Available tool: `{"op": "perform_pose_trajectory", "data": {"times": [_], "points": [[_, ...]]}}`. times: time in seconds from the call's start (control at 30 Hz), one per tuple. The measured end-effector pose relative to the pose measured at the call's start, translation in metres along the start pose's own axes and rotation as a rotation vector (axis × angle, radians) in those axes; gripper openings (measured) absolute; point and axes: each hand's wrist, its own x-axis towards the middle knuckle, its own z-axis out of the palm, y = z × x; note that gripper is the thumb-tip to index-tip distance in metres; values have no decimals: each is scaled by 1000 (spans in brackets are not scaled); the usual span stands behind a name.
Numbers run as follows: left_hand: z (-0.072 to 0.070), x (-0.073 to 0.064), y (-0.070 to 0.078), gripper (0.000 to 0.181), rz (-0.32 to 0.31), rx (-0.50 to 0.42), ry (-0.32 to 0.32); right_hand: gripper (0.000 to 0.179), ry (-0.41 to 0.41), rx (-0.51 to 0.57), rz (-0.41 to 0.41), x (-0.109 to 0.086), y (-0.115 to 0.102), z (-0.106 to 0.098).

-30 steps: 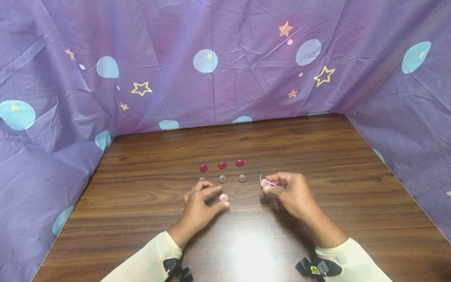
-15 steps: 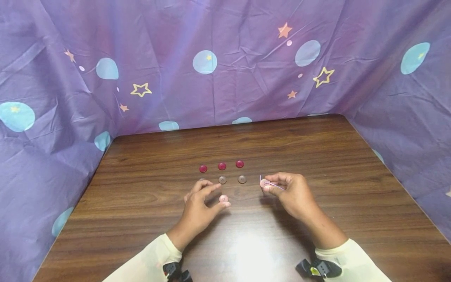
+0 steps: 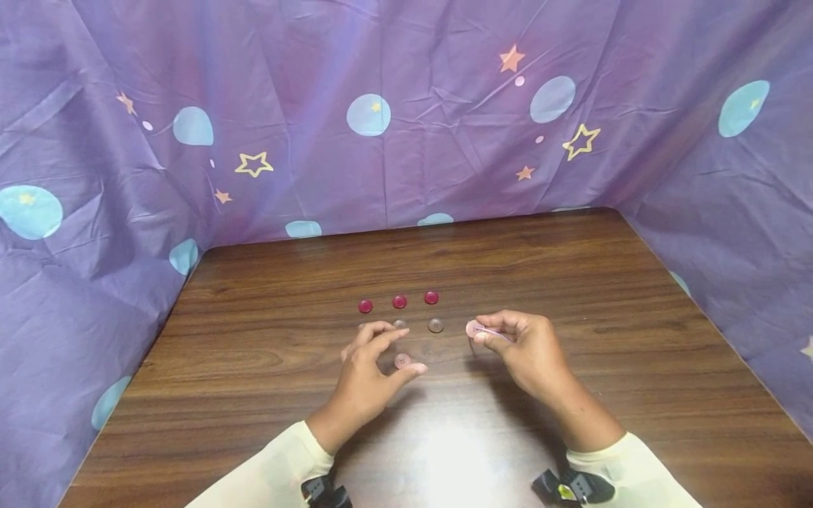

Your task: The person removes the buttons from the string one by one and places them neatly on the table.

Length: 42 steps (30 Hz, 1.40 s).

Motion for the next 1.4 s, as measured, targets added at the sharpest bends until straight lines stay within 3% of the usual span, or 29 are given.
{"op": "perform_pose_trajectory", "data": {"times": [0.57, 0.93, 1.23, 1.4], "points": [[10, 15, 24, 58, 62, -17, -16, 12, 30, 73, -65, -2, -1, 2], [16, 29, 36, 57, 61, -34, -68, 11, 28, 84, -47, -1, -3, 1], [20, 39, 42, 59, 43, -82, -76, 14, -4, 172, -66, 0, -1, 0], [23, 45, 45, 59, 46, -60, -111, 14, -12, 193, -68, 0, 0, 0]]}}
